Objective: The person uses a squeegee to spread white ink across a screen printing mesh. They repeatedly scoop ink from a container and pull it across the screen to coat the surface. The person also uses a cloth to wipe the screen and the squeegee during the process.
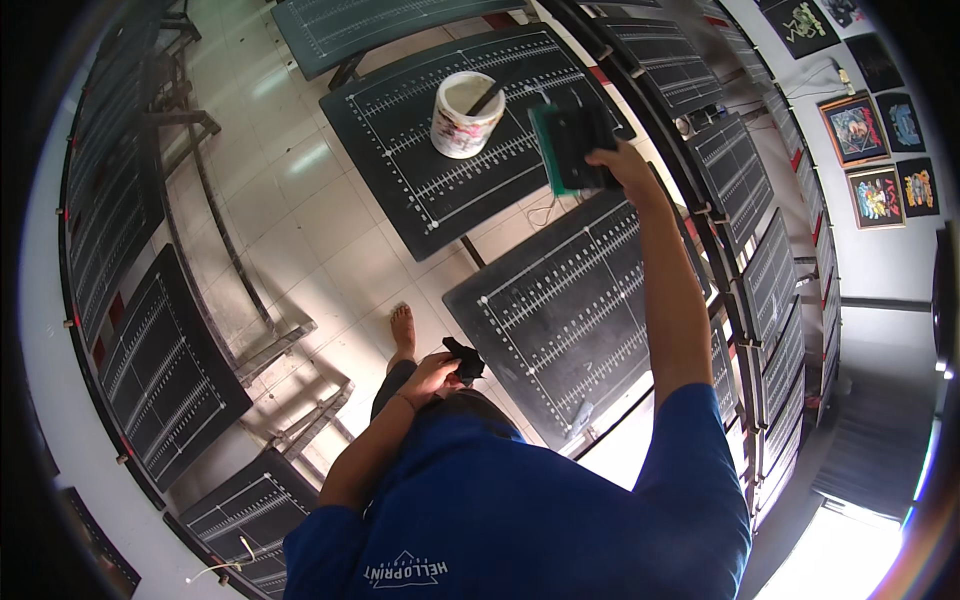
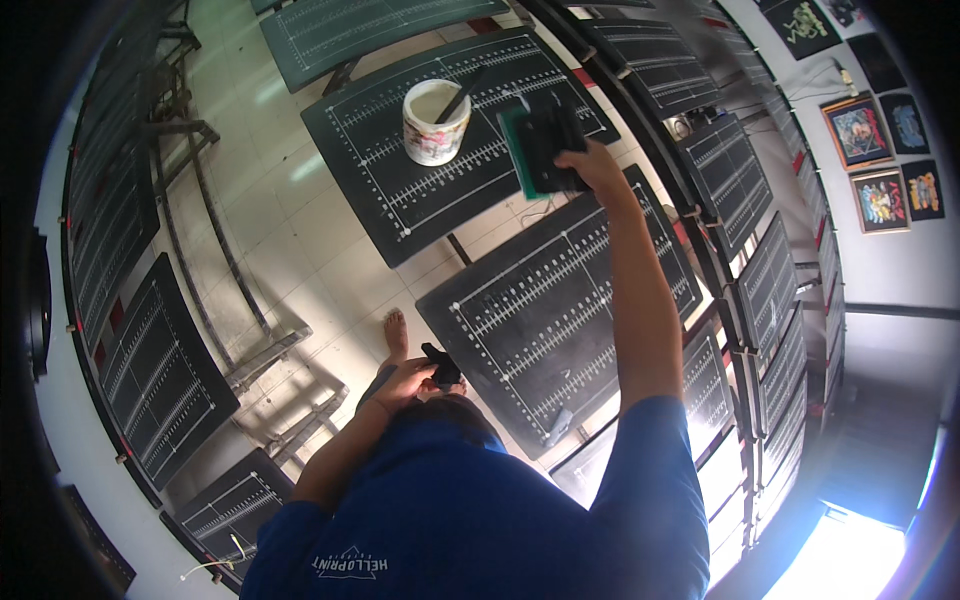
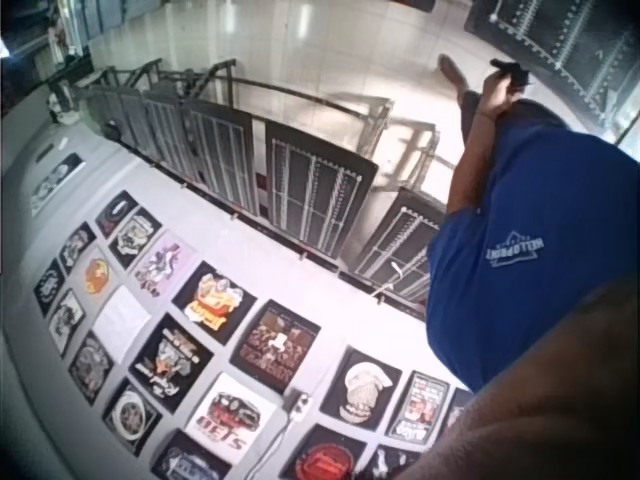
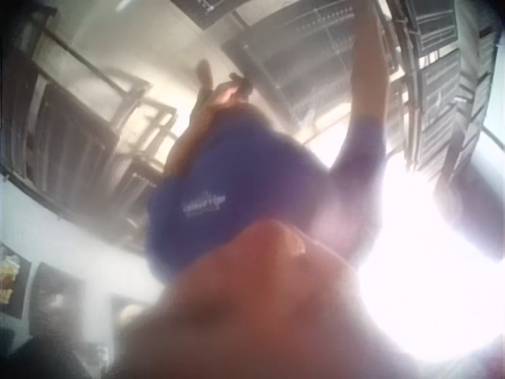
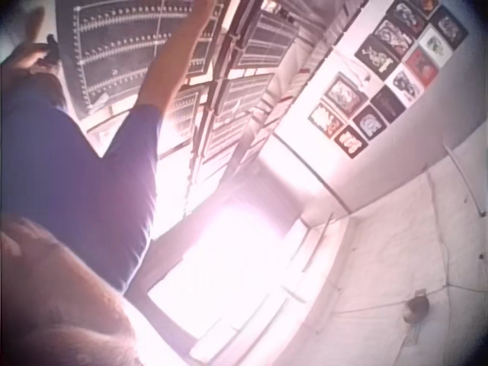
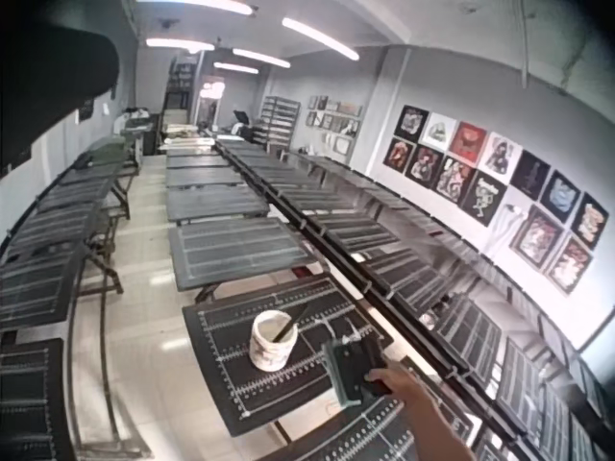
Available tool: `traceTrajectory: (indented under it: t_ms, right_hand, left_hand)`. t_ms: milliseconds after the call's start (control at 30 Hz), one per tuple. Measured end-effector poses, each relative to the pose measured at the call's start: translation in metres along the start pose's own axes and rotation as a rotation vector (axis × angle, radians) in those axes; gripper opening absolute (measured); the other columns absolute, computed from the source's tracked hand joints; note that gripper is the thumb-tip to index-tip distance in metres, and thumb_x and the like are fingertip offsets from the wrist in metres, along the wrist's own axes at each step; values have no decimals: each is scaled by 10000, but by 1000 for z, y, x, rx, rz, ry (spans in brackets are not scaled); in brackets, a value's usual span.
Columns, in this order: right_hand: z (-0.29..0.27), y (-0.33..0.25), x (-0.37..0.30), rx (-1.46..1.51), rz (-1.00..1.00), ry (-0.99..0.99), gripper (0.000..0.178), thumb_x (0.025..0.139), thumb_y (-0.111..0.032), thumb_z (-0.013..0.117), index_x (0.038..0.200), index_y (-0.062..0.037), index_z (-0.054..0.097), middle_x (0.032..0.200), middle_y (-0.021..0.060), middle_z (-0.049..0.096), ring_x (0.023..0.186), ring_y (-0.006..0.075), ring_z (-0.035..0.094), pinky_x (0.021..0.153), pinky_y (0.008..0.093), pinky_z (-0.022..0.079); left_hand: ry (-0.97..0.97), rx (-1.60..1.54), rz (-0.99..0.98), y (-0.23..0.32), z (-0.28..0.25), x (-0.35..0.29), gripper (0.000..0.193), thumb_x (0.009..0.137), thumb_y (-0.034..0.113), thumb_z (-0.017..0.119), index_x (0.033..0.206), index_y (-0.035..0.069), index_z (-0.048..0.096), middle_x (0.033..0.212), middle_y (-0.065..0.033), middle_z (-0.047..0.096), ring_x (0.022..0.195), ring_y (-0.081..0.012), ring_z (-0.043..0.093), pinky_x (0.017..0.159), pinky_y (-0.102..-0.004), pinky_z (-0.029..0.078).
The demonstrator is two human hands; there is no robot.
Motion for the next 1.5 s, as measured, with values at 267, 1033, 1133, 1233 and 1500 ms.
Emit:
traceTrajectory:
  t_ms: [267, 1033, 1133, 1233, 1500]
  right_hand:
    - [141, -30, 14, -1098, -119, 339, 210, 835, -81, 541, 992, -33, 673, 997, 174, 693, 953, 353, 689, 805, 462, 555]
    - [99, 77, -427, -669, 389, 907, 474, 681, 56, 664, 1110, -142, 707, 1086, 54, 710, 1007, 275, 676, 849, 374, 542]
    - [167, 75, -464, -731, 464, 862, 467, 697, 63, 597, 1105, -134, 708, 1138, 48, 695, 1075, 241, 651, 911, 361, 518]
    - [222, 89, -474, -754, 514, 806, 448, 753, 6, 567, 1166, -121, 689, 1195, 21, 680, 1158, 205, 621, 963, 348, 491]
    - [222, 113, -448, -720, 493, 807, 478, 792, -43, 572, 1260, -103, 649, 1278, 22, 640, 1205, 206, 590, 1015, 355, 459]
  left_hand:
    - [86, -87, 63, 29, -84, 12, 260, 996, 171, 554, 1121, -46, 622, 978, -82, 661, 795, -154, 665, 682, -269, 563]
    - [-342, 397, -405, 70, -26, 86, 262, 974, 274, 623, 1164, 95, 617, 1011, -60, 670, 856, -164, 649, 727, -323, 561]
    - [-443, 495, -524, 33, -8, 96, 242, 978, 287, 619, 1155, 123, 630, 1018, -59, 669, 862, -161, 643, 732, -312, 546]
    - [-522, 575, -648, 8, 15, 92, 212, 986, 252, 607, 1164, 137, 617, 994, -28, 628, 849, -143, 607, 744, -304, 539]
    - [-493, 611, -646, -5, 23, 79, 186, 967, 166, 625, 1151, 141, 621, 1034, -1, 596, 902, -148, 594, 795, -369, 543]
Point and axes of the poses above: each hand's wrist, its own x-axis towards the middle knuckle, its own z-axis out of the palm, y = z × x, the point moved 1 cm from there along x, towards the middle knuckle
